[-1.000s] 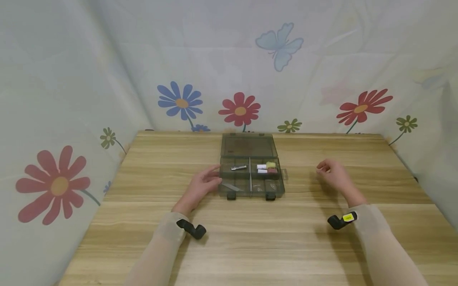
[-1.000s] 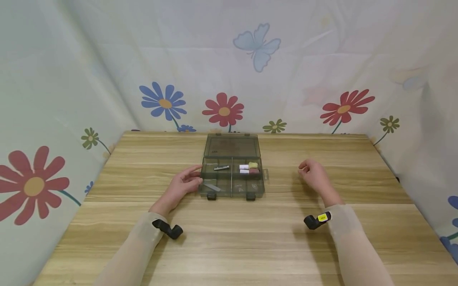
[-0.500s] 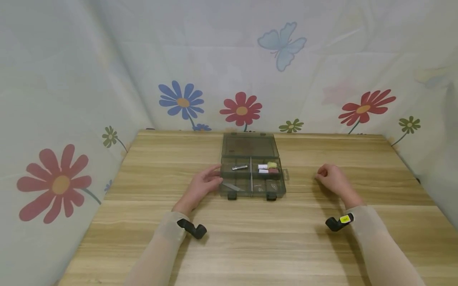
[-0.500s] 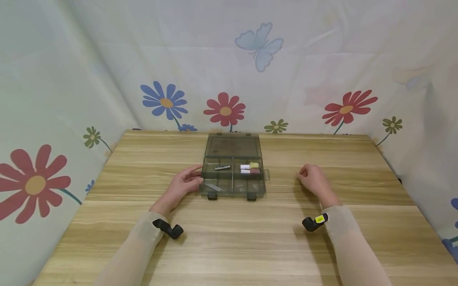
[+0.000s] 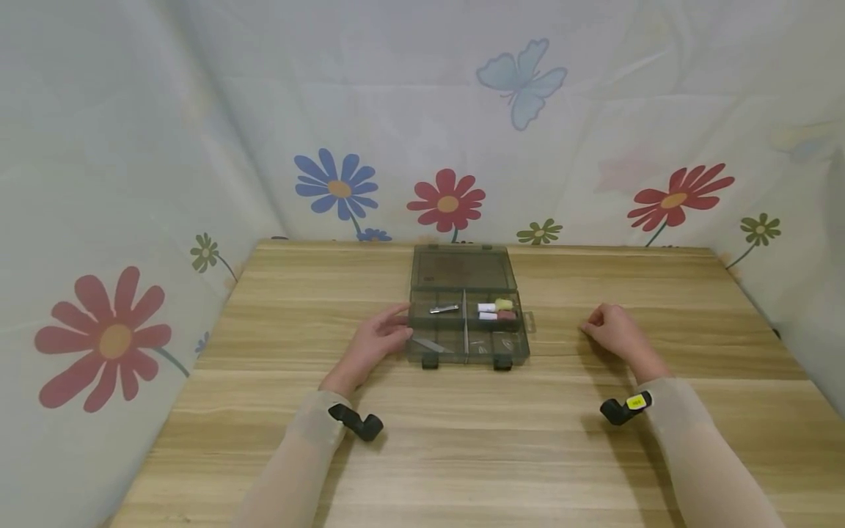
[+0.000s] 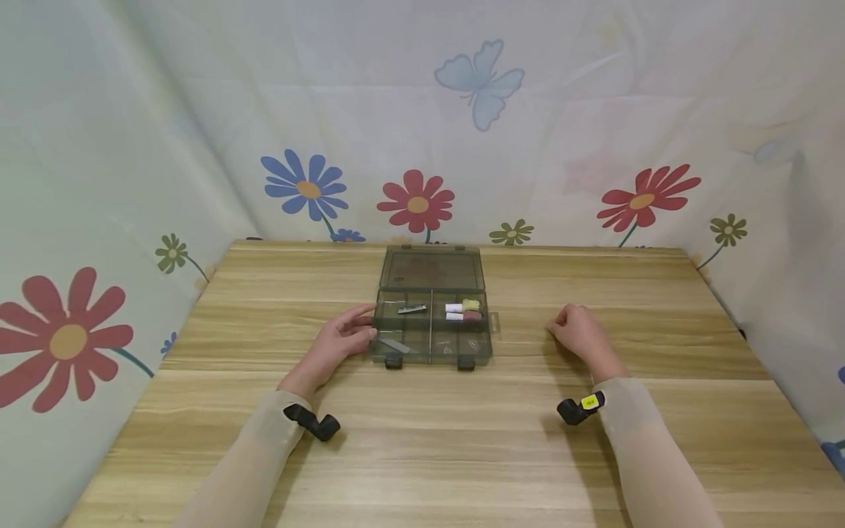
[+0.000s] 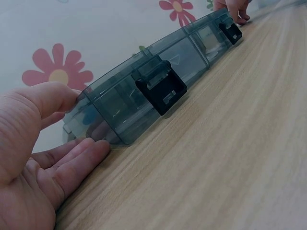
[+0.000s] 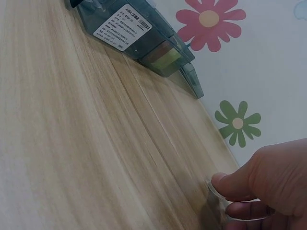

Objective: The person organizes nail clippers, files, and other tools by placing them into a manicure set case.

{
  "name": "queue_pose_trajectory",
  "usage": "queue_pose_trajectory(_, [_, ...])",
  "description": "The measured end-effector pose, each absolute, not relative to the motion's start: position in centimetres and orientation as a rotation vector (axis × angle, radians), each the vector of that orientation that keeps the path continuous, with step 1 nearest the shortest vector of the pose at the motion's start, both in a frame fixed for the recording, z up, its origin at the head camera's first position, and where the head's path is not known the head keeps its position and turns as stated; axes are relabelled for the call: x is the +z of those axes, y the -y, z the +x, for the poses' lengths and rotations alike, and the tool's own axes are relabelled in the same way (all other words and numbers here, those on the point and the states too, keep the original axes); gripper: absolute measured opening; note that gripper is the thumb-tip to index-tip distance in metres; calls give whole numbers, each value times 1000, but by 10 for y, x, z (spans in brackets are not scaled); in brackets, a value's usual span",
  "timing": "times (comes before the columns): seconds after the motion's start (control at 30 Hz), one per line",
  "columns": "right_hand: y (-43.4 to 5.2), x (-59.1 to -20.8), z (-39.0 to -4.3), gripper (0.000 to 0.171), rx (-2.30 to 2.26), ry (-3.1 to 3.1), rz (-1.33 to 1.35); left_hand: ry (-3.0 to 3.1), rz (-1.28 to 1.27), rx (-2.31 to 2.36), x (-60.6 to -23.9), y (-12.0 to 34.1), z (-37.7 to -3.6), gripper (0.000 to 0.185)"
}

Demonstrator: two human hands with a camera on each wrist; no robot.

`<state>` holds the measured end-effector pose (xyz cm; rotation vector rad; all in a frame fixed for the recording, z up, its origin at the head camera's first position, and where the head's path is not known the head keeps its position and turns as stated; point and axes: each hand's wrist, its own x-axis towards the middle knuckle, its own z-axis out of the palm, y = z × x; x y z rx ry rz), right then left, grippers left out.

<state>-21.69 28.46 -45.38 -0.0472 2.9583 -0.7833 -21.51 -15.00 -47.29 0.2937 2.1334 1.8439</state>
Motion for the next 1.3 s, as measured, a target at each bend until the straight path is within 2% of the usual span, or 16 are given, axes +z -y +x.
queue_pose_trajectory(0.3, [-283,-451,-213,22,-836,-2953,-43,-2173,284,1862,-492,150,-222,57])
queue_pose_trajectory(0.73, [-278,-447,-208,19,-858,-2971,-65,-2179,277,1879,-491,150,-220,58])
queue_pose_trajectory(1.07, [-273,-442,-206,15,-898,-2987,-79,-2119,302,1870,-471,150,-213,57])
queue_pose_trajectory(1.3, [-267,-434,-202,14,-925,-2958,-69,-2190,273,1870,-489,150,-219,57])
